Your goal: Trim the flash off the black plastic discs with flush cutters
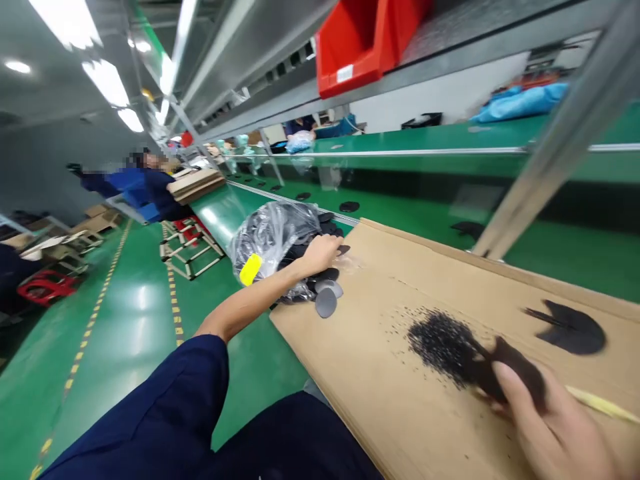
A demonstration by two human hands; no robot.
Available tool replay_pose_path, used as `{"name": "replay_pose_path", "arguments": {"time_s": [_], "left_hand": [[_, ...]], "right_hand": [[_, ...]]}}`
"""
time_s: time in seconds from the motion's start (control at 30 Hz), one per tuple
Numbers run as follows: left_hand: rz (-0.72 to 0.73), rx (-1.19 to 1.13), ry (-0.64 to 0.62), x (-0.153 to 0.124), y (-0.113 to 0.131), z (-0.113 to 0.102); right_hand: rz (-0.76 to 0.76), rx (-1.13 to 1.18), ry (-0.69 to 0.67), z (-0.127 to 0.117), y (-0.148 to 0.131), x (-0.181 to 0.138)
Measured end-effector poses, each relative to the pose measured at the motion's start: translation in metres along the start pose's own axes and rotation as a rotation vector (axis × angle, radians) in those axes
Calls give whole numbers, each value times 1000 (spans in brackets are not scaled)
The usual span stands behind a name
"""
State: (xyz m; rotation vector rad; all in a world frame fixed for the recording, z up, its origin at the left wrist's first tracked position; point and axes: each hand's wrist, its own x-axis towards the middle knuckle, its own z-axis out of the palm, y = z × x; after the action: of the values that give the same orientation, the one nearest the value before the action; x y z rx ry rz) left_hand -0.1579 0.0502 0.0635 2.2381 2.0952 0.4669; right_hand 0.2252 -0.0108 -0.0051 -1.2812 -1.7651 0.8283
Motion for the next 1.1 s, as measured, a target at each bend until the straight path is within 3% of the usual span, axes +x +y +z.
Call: {"name": "replay_pose_path", "arguments": {"time_s": [0.1,0.2,0.27,0.33,0.47,0.67,0.9,1.1], "left_hand": [[117,-229,-56,-5,38,15],[236,-835,-153,-23,87,43],[233,-1172,-239,-38,120,61],[201,-1323,-287,-51,147,75],[176,-1270,-235,-66,166,88],[235,-1151,-189,-77,153,93],[277,-1110,-96,-83,157,91],[301,-1059,-116,-87,158,92]], "right_hand": [[207,284,-37,1,-30,-5],[287,482,-42,4,-39,-11],[325,560,-68,5,-38,-17],[345,610,-97,6,-37,-22],[336,580,-52,8,-37,-28],[276,430,-31,10,-37,-29],[292,414,-91,12,-40,-32],[207,307,-59,12,-41,-31]]}}
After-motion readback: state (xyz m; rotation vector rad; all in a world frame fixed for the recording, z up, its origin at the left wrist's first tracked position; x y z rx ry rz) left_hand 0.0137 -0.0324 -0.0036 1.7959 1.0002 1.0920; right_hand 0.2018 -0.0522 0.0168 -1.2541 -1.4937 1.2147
